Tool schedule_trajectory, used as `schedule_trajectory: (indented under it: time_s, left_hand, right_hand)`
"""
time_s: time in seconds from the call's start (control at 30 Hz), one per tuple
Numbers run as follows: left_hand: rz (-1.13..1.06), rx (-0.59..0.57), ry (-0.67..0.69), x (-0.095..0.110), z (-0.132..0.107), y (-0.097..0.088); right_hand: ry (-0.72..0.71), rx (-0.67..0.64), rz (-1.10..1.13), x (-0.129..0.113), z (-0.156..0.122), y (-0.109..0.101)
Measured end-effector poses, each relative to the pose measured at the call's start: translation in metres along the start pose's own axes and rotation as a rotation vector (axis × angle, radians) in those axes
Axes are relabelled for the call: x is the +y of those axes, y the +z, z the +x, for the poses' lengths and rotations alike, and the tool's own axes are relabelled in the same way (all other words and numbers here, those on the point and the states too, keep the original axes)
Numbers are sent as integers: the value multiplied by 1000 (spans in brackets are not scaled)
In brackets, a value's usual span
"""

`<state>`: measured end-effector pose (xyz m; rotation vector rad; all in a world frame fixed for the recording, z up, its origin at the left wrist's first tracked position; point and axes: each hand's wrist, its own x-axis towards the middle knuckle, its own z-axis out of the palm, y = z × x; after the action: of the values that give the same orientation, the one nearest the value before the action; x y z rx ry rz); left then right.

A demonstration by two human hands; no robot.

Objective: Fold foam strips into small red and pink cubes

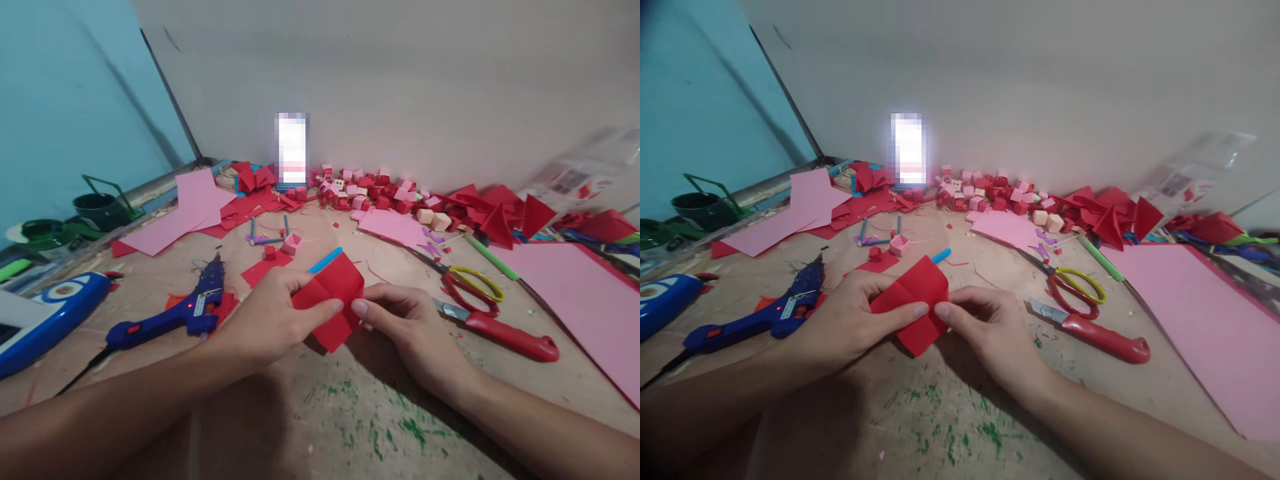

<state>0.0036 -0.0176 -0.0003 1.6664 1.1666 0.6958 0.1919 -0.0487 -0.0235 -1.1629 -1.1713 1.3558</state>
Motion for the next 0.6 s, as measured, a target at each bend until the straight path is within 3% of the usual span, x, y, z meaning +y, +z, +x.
schedule_trajectory:
  time_s: [0.13,0.6]
  left_hand:
    - [27,-16,-5,-1,-1,0]
    - [115,-32,-24,-5,1,2]
  right_hand:
    - [-12,11,60,2,0,-2]
    - [15,57,-71,1,2,-2]
